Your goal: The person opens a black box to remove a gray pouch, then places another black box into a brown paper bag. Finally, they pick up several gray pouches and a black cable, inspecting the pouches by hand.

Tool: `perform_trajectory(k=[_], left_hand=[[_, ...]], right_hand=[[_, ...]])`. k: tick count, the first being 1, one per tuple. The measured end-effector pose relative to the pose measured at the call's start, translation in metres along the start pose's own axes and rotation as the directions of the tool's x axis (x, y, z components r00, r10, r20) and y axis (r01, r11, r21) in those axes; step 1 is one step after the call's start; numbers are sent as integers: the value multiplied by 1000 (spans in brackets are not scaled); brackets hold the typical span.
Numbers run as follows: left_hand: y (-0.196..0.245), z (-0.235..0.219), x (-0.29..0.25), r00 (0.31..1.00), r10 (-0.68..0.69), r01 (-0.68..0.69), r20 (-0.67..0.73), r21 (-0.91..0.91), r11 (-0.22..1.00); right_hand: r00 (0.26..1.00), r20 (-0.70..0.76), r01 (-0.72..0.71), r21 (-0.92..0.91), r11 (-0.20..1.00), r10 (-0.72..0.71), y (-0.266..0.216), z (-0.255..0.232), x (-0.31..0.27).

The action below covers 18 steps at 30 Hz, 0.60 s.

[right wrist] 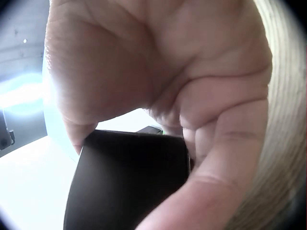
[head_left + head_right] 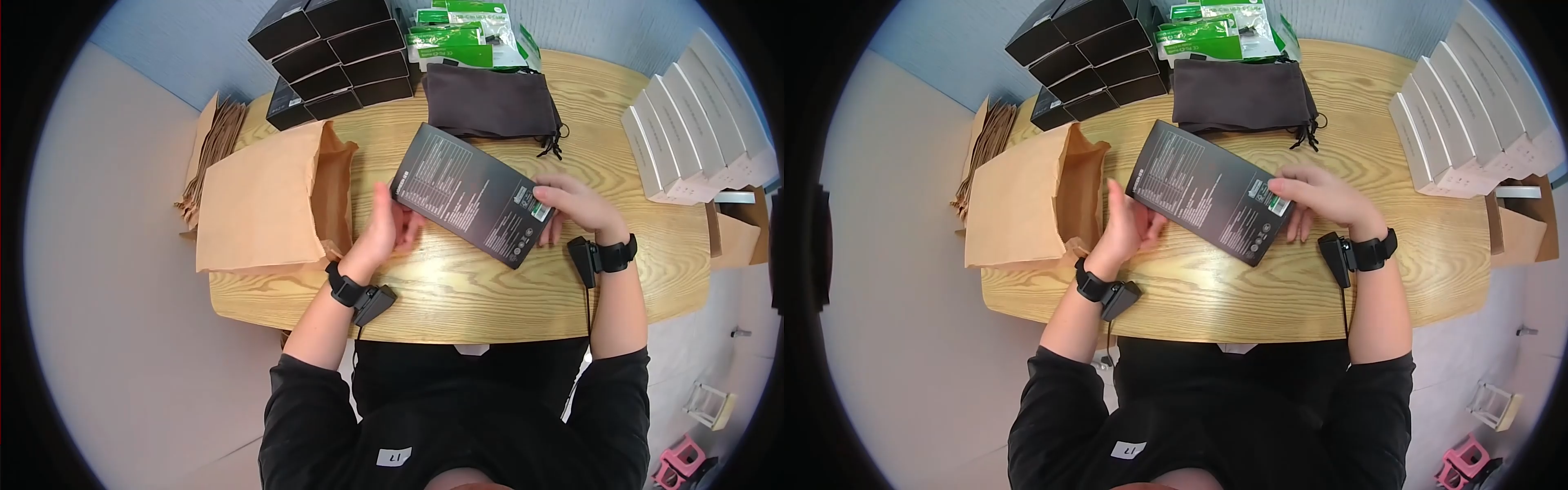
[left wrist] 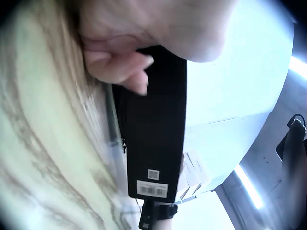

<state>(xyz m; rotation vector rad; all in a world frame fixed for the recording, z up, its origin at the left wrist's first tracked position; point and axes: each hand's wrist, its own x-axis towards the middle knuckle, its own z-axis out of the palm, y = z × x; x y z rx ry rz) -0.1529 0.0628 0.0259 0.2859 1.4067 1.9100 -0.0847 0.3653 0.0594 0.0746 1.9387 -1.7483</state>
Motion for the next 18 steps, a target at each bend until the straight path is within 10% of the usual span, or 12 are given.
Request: perform_trajectory(k=[4,5,12,15,18], left_hand=[[6,5,-3,962,81,40,-260,429,903],[4,0,-2,962,80,54,-261,469,882],[22,9,-9,922,53,278,-383,753,597],[3,-1,-3,871,437,11,-224,899,439],[-8,-8,6,877,455,-313,-153,537,783]], right_hand=[[979,108,-124,-354,927,172,-6,7,-2],[984,175,100,-329,939,-44,0,9,2],[886,348,413,-295,862,-305,8,25,3],[930,315,245,-155,957,-188,15,27,7],[942,291,189,-54,981,-165,11,26,8]])
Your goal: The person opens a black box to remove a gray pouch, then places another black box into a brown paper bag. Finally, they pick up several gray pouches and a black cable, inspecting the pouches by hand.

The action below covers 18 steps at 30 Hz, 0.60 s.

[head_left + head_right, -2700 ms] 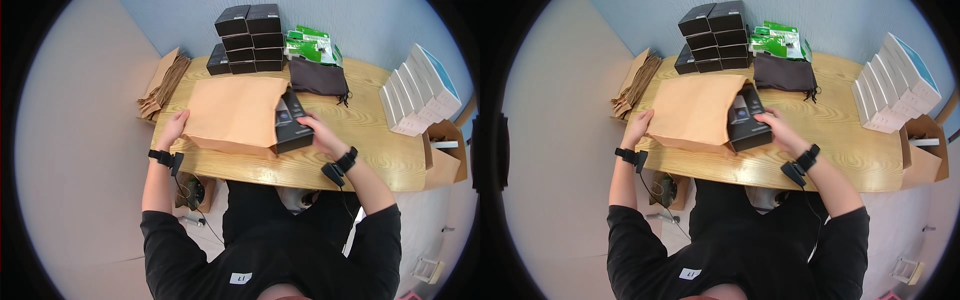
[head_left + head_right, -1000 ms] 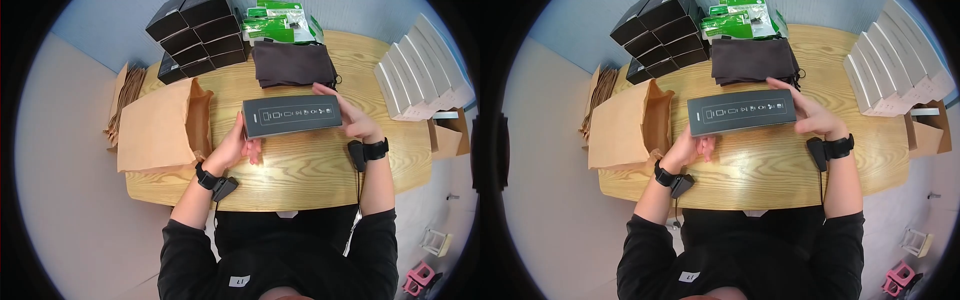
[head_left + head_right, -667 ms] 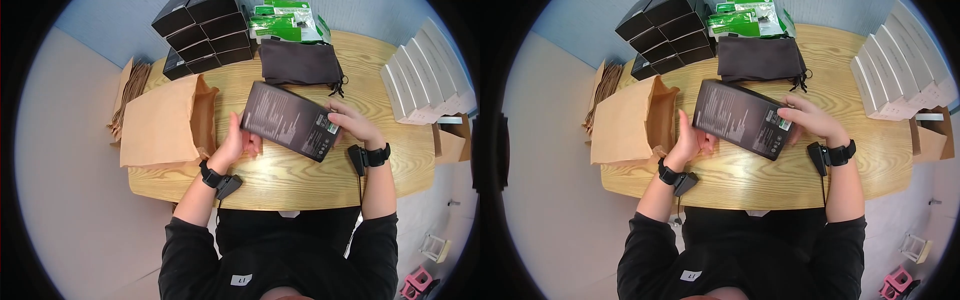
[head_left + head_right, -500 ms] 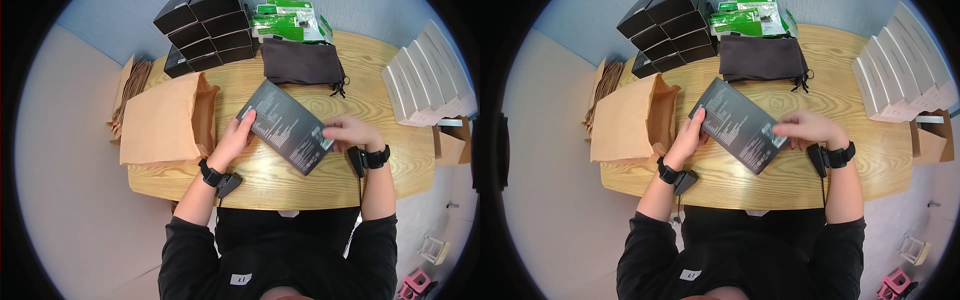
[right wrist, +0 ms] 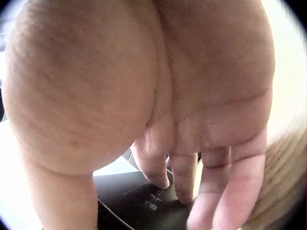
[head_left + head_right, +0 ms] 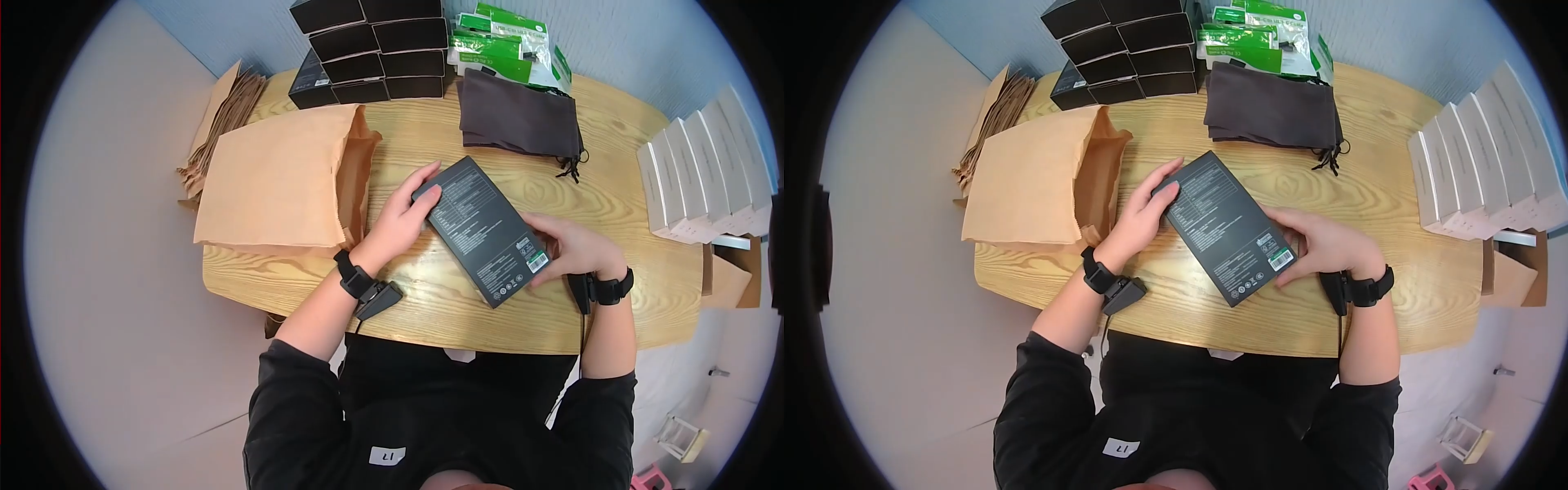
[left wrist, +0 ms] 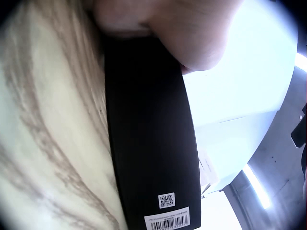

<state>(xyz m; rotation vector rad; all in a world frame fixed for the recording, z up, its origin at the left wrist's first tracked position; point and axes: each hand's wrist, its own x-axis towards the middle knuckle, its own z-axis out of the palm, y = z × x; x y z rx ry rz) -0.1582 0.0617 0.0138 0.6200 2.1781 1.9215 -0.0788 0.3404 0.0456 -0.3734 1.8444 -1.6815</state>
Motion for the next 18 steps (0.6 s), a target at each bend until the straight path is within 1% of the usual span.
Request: perform_trajectory(k=[1,2,3,4,5,6,7,8,9,11,13,15,16,17,18], left_hand=[[0,1,-1,1000,-19,20,21,-74,997],[1,2,-2,998,-38,44,46,-147,988],[1,2,-1,998,-36,42,45,-148,988],[1,1,-1,995,-56,70,77,-192,979],[1,1,0,991,-75,99,109,-234,967],[2,0,0,991,-75,99,110,-235,967],[4,0,1,994,-64,80,88,-183,980],[6,-1,2,996,-53,62,68,-129,990],[6,-2,3,996,-51,61,75,-129,990],[8,-5,5,995,-73,79,68,-77,994],[11,-4,4,996,-60,62,64,-43,997],[12,-5,3,998,-45,46,53,-10,999],[11,-4,3,999,39,-41,15,88,995],[11,-3,2,992,126,-121,-14,188,975],[11,-3,2,991,130,-125,-15,186,975]], right_hand=[[1000,1,-1,-5,1000,1,1,-3,-1],[998,-20,-55,-59,997,54,4,-7,-2],[993,-45,-109,-110,988,105,5,-10,-3],[993,-45,-110,-111,988,105,4,-11,-3],[993,-83,-97,-155,983,85,3,-11,-4],[991,-121,-86,-199,976,62,3,-12,-4],[990,-126,-87,-198,976,62,2,-10,-3],[989,-148,-38,-163,986,14,2,-9,0],[985,-171,13,-131,991,-35,2,-8,1],[984,-173,14,-133,991,-37,4,-11,1],[985,-168,19,-138,990,-42,8,-12,1],[974,-225,-23,-100,995,-1,14,-15,5],[975,-223,-21,-105,994,-3,17,-17,6],[956,-291,-62,-87,994,34,20,-19,7],[931,-359,-101,-67,993,71,23,-21,7]])
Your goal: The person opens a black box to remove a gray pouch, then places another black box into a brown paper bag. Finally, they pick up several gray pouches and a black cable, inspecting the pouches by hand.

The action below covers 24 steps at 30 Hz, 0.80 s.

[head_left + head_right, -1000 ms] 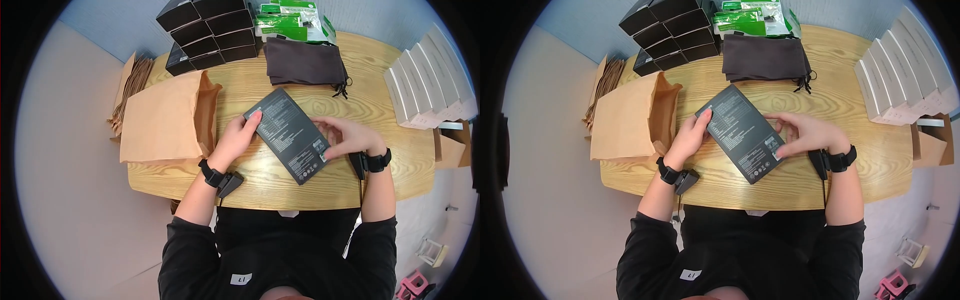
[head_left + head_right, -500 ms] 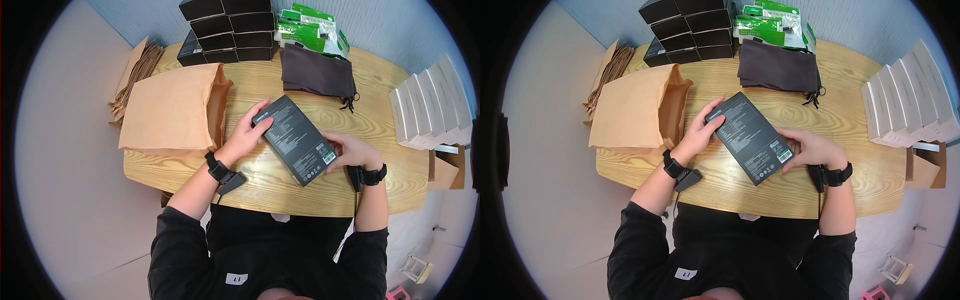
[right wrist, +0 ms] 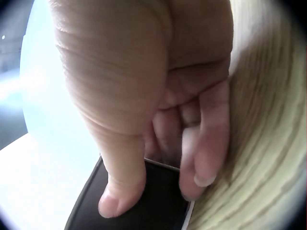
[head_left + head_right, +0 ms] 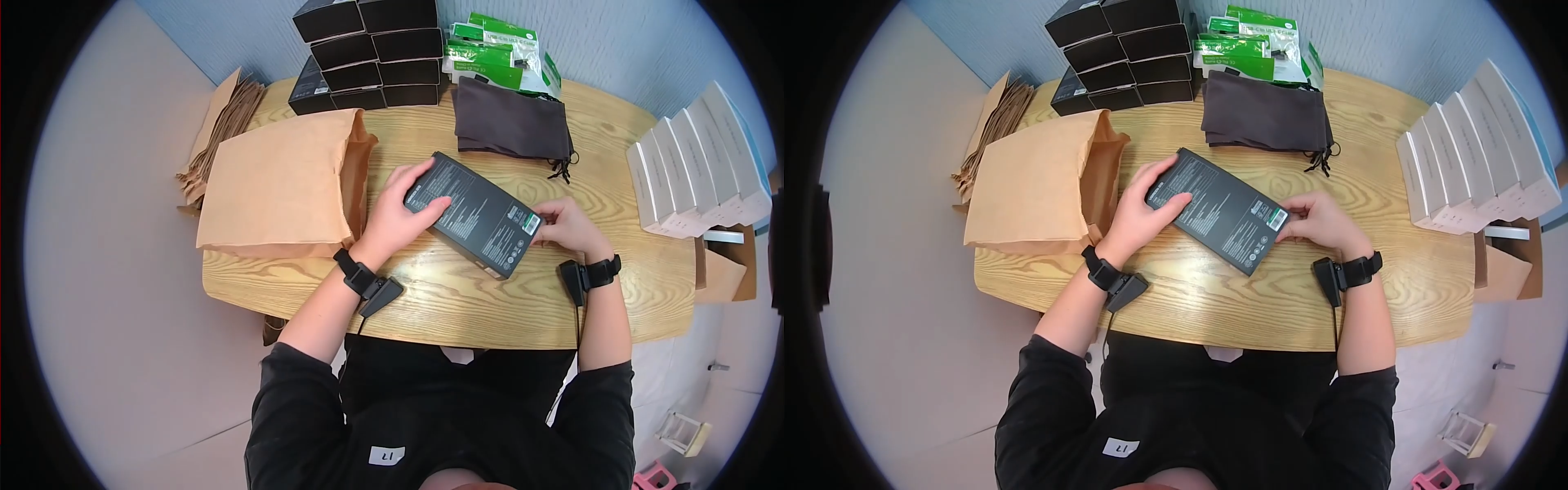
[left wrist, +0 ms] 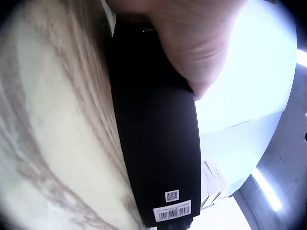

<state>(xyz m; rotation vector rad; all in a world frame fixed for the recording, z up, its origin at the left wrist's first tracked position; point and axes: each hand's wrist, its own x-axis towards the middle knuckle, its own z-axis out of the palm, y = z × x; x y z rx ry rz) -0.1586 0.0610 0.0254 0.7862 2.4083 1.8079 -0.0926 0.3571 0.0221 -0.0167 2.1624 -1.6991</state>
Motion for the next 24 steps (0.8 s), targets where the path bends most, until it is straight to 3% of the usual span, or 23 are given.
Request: perform_trajectory(k=[2,6,9,10,11,12,14,15,19,21,22,24], left_hand=[[4,0,-1,995,96,-94,2,191,977],[8,2,-4,977,211,-196,-4,359,912],[-9,-4,-3,961,275,-262,-18,253,931],[-17,-5,-1,994,16,-33,-107,-153,988],[-22,-5,0,964,-254,173,-79,-540,824],[-25,-6,2,964,-253,172,-79,-540,824],[-25,-9,5,956,-278,292,90,-329,898],[-19,-5,1,960,-253,277,119,-294,915],[-18,-5,-1,978,-158,200,135,-418,886],[-15,-9,-1,961,-184,276,207,-661,698],[-13,-8,-1,961,-184,277,209,-661,698],[-9,-5,-3,946,-221,325,239,-742,587]], right_hand=[[999,-40,-10,-3,1000,10,3,-4,3],[995,-103,-8,-21,1000,6,10,-6,7],[984,-180,7,41,999,0,11,-3,8],[984,-179,5,35,999,1,11,-4,8],[985,-170,17,43,999,-9,13,-5,9],[987,-161,30,53,998,-21,16,-6,9],[987,-152,48,35,998,-42,22,-7,10],[988,-141,63,20,998,-60,22,-8,11],[972,-209,113,11,994,-108,9,4,3],[970,-233,97,102,990,-71,8,4,3],[969,-235,97,104,990,-70,12,2,4],[946,-259,223,76,972,-196,26,-10,9]])
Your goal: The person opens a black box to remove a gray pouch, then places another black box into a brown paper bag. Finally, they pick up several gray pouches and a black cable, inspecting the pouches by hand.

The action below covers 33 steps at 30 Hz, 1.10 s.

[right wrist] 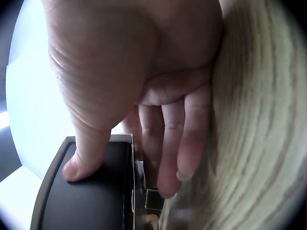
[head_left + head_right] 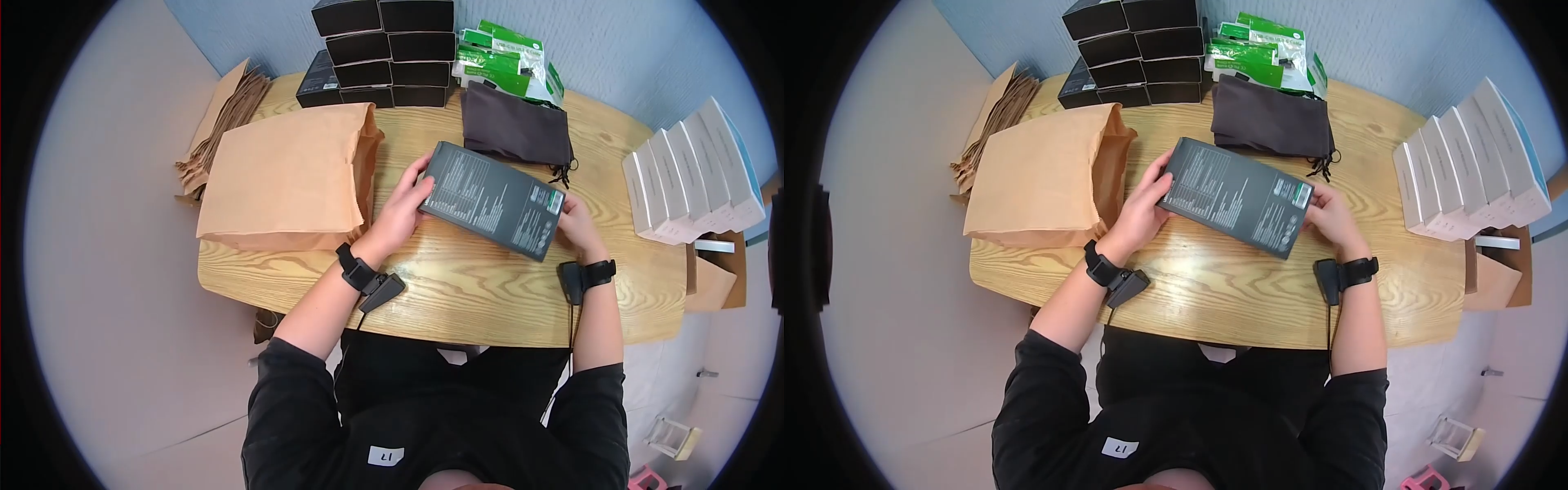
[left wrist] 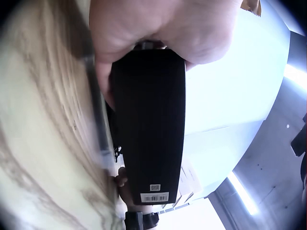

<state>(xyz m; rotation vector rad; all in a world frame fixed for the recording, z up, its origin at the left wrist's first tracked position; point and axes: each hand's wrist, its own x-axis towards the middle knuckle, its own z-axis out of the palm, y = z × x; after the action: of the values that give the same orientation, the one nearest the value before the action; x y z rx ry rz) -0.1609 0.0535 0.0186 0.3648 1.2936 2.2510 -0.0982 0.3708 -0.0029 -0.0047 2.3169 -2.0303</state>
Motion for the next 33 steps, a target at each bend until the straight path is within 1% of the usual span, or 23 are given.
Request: perform_trajectory(k=[1,2,3,4,6,8,9,11,13,15,16,18,20,21,22,23,24,26,27,29,30,32,33], left_hand=[[0,4,-2,1000,-5,5,0,1,1000],[0,8,-5,997,-71,70,-15,-42,997],[1,11,-6,990,-138,135,-27,-84,987],[2,12,-6,990,-141,139,-24,-81,987],[7,10,-7,967,-205,178,154,175,968],[6,11,-7,967,-220,190,130,207,960],[6,12,-8,967,-232,202,106,237,950],[4,11,-7,966,-245,216,81,265,940],[1,9,-2,955,-294,287,40,129,949],[3,8,-2,953,-303,300,7,108,948],[4,8,-1,949,-314,315,-24,89,945],[4,5,-1,955,-296,297,-33,49,954],[5,3,-1,961,-274,275,-39,9,961],[6,2,-1,974,-224,220,-28,-95,971],[8,2,-1,985,-170,162,-23,-198,967],[5,-1,3,993,-116,110,-13,-228,967],[2,-2,3,993,-115,109,-13,-227,968],[-4,0,4,999,-28,23,-41,-116,993],[-3,-1,4,999,-28,23,-42,-116,993],[0,-2,5,989,-140,142,-48,38,989],[0,-3,6,989,-140,142,-50,39,989],[-1,-2,7,986,-153,153,-69,-9,988],[0,-1,6,985,-156,156,-68,-7,988]], right_hand=[[999,22,-44,136,990,42,9,-7,2],[999,18,-46,138,989,44,4,-6,0],[995,58,-85,170,982,76,-3,-8,-3],[990,98,-123,200,972,105,-11,-10,-7],[992,95,-106,240,965,85,-32,0,-14],[994,60,-94,14,996,93,-37,1,-14],[994,59,-96,17,995,95,-35,-1,-13],[985,76,-151,-21,988,153,-28,-8,-11],[986,91,-138,-20,990,139,-25,-8,-11],[987,106,-121,-18,992,122,-17,-11,-10],[981,119,-155,27,987,151,-11,-16,-10],[975,128,-191,73,979,181,-7,-20,-11],[973,180,-168,114,979,146,-11,-22,-11],[973,179,-167,114,979,145,-13,-20,-12],[982,139,-140,106,985,124,-16,-15,-13],[990,99,-113,96,989,103,-19,-11,-13],[990,99,-111,96,989,102,-22,-10,-13],[983,157,-92,-46,995,98,-25,-9,-14],[983,157,-92,-45,995,98,-25,-10,-14],[962,225,-139,-94,986,157,-26,-11,-14],[961,227,-139,-94,986,157,-29,-11,-14],[925,283,-237,-92,967,253,-36,-11,-15],[925,281,-239,-88,967,254,-37,-12,-16]])
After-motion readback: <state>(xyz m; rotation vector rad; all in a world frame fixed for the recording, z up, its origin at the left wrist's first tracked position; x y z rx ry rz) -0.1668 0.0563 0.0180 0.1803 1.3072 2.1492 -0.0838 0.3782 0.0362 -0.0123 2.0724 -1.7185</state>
